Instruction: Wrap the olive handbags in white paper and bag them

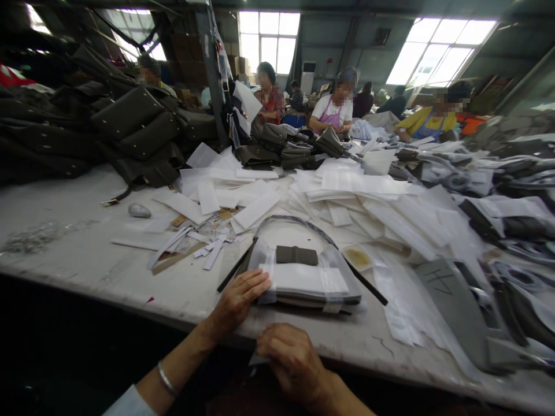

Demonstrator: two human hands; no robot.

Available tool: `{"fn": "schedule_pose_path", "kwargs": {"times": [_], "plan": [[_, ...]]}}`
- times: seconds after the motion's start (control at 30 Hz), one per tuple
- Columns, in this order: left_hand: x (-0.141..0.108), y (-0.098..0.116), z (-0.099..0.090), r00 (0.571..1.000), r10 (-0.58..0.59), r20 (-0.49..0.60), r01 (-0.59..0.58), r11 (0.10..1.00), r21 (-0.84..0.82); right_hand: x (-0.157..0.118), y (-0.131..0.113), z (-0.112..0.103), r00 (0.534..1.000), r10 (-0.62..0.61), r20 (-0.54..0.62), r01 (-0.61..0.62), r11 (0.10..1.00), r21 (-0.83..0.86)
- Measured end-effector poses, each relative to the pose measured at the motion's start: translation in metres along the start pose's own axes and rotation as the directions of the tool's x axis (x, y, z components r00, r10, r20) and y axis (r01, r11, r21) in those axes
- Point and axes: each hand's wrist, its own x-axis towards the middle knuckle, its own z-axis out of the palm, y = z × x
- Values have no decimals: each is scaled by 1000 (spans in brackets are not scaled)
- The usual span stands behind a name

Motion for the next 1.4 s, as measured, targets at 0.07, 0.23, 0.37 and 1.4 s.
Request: {"fn": "schedule_pose_path", "kwargs": {"times": [0.07,0.23,0.37,1.4], "plan": [[0,0,0,1000,19,-7,-19,1000,-1,13,2,-7,999,-29,-25,28,999,-42],[-2,2,4,999,19,-46,-20,1000,-3,43,7,-23,994,-74,-84,59,984,-166],[-3,6,-2,1000,4,27,-4,1000,16,49,12,-27,989,25,-144,-49,986,-160],[30,39,12,890,-394,-228,437,880,188,92,64,-33,796,605,-8,-591,775,-221]]}}
